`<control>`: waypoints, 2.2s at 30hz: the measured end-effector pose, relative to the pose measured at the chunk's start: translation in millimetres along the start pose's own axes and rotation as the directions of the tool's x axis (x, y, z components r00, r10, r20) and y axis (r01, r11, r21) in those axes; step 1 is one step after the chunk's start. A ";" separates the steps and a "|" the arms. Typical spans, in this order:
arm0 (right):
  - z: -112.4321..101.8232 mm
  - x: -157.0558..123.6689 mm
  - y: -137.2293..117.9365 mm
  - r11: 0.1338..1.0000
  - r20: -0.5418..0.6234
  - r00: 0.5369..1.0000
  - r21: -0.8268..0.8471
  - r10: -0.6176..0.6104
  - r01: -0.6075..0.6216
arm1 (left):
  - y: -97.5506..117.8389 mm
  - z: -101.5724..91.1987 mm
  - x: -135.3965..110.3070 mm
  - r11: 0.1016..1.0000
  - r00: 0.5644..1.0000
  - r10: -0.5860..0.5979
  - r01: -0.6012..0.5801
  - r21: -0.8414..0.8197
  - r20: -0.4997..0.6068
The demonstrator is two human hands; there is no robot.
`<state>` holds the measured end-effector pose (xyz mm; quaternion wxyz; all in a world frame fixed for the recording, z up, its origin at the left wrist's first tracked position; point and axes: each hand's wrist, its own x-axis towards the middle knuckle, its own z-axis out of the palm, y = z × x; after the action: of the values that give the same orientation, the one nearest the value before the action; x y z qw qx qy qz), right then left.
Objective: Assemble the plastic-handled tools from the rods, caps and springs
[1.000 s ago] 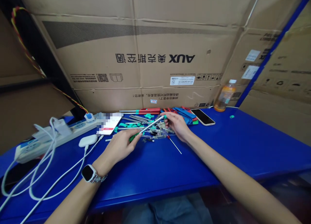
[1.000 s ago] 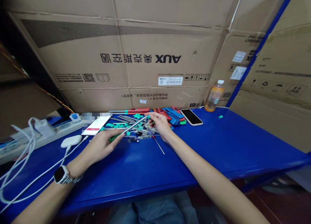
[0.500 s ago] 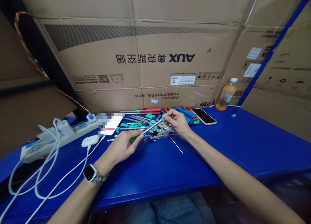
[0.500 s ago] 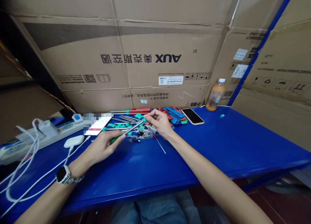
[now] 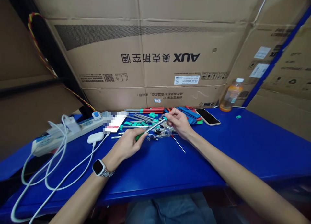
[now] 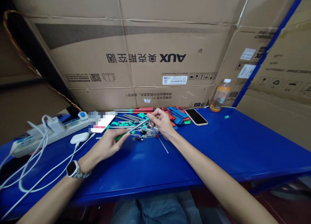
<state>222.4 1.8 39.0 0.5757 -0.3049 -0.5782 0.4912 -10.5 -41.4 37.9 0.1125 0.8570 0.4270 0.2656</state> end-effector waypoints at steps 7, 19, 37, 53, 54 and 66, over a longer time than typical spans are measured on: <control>-2.0 0.0 1.2 0.994 0.039 0.999 0.100 0.034 -0.038 | -1.2 7.2 0.2 0.995 0.999 0.024 -0.020 0.095 -0.038; -1.6 -1.0 -1.4 0.988 0.004 0.998 -0.139 0.065 -0.064 | -2.6 7.3 -0.8 0.985 0.998 0.045 -0.037 0.166 -0.044; 0.8 -11.8 9.0 0.867 -0.013 0.974 -0.459 -0.226 0.195 | 3.5 -0.8 0.1 0.990 0.990 0.133 -0.135 0.032 0.036; 57.0 -30.7 34.0 0.915 0.261 0.955 -0.336 -0.138 0.224 | 14.9 17.1 3.8 0.963 0.997 -0.023 0.001 -0.269 -0.076; 57.5 -30.0 35.5 0.902 0.248 0.959 -0.367 -0.139 0.226 | 15.6 16.0 4.0 0.963 0.997 -0.027 0.006 -0.271 -0.075; 55.0 -24.2 16.6 0.838 -0.026 0.988 -0.534 -0.151 0.114 | 22.4 8.2 7.2 0.994 0.987 0.084 -0.092 -0.057 -0.134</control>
<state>169.4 -26.9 22.8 0.5206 -0.4274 -0.6915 0.2610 12.6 -49.1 43.1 0.0993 0.8516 0.3867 0.3397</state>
